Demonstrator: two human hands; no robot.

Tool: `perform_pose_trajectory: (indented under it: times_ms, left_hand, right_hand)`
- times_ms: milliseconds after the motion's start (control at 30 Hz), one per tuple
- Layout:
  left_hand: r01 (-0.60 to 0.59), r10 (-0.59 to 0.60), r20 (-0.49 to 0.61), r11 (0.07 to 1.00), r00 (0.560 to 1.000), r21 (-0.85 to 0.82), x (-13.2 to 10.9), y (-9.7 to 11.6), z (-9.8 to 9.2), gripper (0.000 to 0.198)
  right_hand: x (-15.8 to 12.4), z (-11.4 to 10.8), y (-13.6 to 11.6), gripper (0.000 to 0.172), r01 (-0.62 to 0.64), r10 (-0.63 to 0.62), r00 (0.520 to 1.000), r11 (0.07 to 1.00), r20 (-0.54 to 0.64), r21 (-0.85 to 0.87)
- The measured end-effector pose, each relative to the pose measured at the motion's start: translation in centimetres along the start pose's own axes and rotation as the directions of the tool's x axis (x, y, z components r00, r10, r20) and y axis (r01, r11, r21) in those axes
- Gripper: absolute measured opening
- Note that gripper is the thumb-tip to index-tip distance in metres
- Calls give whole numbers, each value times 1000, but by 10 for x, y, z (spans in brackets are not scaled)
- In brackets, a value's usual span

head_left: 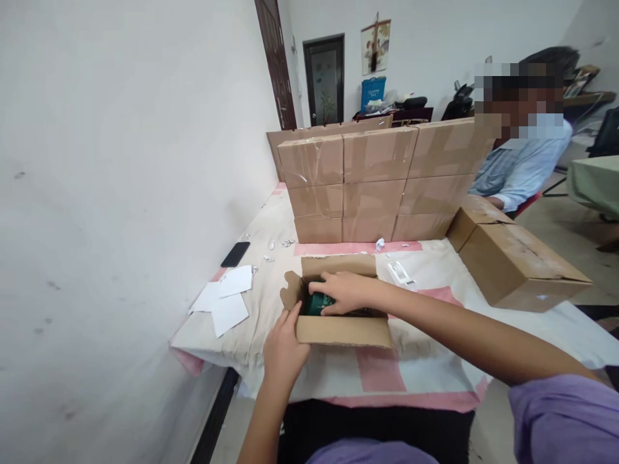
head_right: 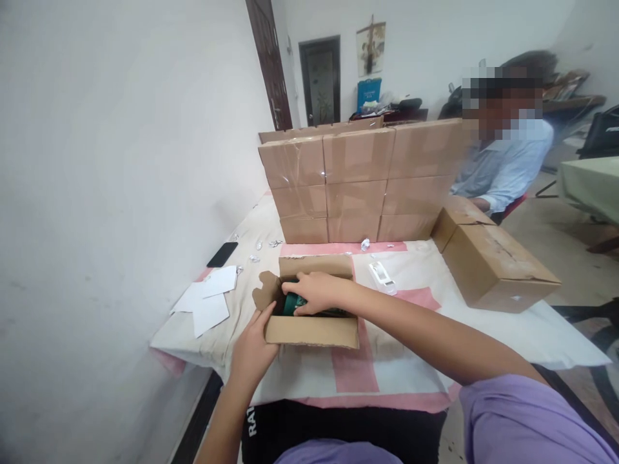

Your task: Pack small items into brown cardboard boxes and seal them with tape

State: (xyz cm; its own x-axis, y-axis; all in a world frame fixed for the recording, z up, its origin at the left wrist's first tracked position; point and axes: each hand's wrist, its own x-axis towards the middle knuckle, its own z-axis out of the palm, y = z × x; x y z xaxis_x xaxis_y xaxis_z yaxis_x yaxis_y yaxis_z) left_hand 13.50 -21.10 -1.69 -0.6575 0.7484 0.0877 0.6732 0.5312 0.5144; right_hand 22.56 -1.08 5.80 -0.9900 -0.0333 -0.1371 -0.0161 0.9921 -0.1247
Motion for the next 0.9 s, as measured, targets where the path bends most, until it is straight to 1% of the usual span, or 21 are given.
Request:
perform_pose_trajectory:
  times_ms: [167,233,300,367,400,467,533,633,700,733,800,833,900]
  left_hand:
    - [34,-34,5,999,999,4,-2,2,-1,69]
    - [33,-33,2,999,999,-3,-1,-1,0,70]
    - [26,-26,-4,999,1000,-19,-1,-3,2,70]
    - [10,-10,-14,999,1000,-33,1,-5,5,69]
    - [2,-2,-22,999,1000,-36,2,-6,6,69]
    - [-13,12,-32,999,999,-32,3,-8,8,70]
    - [-21,20,-33,999,999,-29,3,-9,9,72]
    - [-25,24,-21,999,999,-32,1,-8,7,72]
    - [-23,23,-19,999,1000,-27,0,-6,5,71]
    - [-24,23,-19,999,1000,-22,-1,-6,5,70]
    - [-29,29,-24,1000,999,-10,-1,-5,6,68]
    - [-28,28,-28,1000,999,2,-1,-6,6,67]
    - [-24,25,-33,999,999,43,-1,-9,3,65]
  right_hand:
    - [-25,5,10,45,-42,45,991,999,-123,33]
    - [-40,5,17,41,-22,47,978,992,-202,123]
    - [-56,5,25,32,6,70,959,964,-275,268]
    - [-70,4,32,24,-9,106,957,942,-271,336]
    - [-75,5,34,25,-25,105,965,949,-240,315]
    - [-83,9,35,32,-32,63,984,983,-165,179]
    - [-86,15,35,36,12,-7,993,999,-115,42]
    - [-83,24,33,35,36,-47,994,994,-96,-106]
    - [-81,25,33,35,53,-70,993,984,-97,-168]
    - [-81,24,34,35,67,-86,990,983,-108,-173]
    - [-84,19,36,36,99,-116,980,989,-163,-107]
    - [-87,16,37,37,105,-112,971,994,-211,-44]
    - [-97,15,40,40,88,-51,946,991,-321,103]
